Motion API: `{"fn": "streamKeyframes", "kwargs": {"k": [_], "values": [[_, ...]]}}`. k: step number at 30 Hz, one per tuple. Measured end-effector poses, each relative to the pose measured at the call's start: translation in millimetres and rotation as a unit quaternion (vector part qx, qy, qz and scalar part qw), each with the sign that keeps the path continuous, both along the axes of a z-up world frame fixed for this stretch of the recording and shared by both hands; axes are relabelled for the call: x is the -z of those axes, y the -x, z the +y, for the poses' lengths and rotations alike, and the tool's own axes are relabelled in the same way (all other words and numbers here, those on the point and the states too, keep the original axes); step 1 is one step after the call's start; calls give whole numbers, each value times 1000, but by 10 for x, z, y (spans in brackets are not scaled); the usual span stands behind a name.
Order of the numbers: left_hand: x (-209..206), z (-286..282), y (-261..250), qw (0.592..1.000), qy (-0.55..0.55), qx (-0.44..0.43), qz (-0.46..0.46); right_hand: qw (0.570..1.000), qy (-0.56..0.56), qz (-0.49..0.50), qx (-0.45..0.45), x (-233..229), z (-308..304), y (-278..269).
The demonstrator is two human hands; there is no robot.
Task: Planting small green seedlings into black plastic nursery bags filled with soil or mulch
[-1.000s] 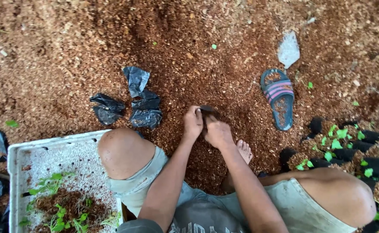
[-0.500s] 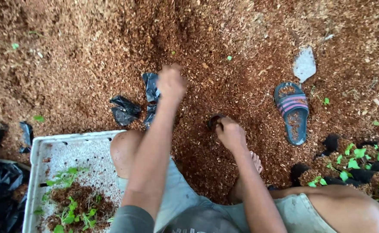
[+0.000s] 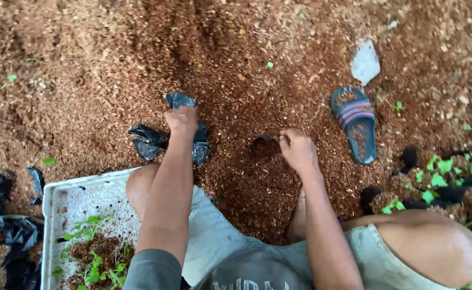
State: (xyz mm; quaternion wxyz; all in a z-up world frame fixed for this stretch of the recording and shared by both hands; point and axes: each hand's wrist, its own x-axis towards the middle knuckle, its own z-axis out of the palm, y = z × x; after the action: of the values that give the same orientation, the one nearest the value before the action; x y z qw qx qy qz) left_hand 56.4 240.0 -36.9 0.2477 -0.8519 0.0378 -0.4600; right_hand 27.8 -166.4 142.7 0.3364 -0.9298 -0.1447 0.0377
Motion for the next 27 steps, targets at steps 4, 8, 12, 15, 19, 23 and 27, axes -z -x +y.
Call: {"fn": "streamKeyframes", "kwargs": {"k": [4, 8, 12, 15, 19, 23, 27], "values": [[-432, -193, 21, 933, 167, -161, 274, 998, 35, 15, 48, 127, -191, -54], [-772, -232, -224, 724, 344, -267, 536, 986, 136, 69, 69, 595, -292, -111], [-2613, -763, 406, 732, 441, -72, 515, 963, 185, 190, 46, 756, -308, -128], [-3062, -651, 865, 821, 448, 200, 292, 956, 152, 246, 50, 1010, -350, -113], [-2818, -47, 1848, 854, 482, 30, 196, 947, 139, 287, 35, 1107, -303, -63], [-1394, 846, 3384, 735, 513, -413, 162, 936, 131, 324, 31, 497, -92, 110], [-1232, 545, 4435, 529, 573, -579, 236, 906, 214, 365, 29, 430, 47, 69]]}}
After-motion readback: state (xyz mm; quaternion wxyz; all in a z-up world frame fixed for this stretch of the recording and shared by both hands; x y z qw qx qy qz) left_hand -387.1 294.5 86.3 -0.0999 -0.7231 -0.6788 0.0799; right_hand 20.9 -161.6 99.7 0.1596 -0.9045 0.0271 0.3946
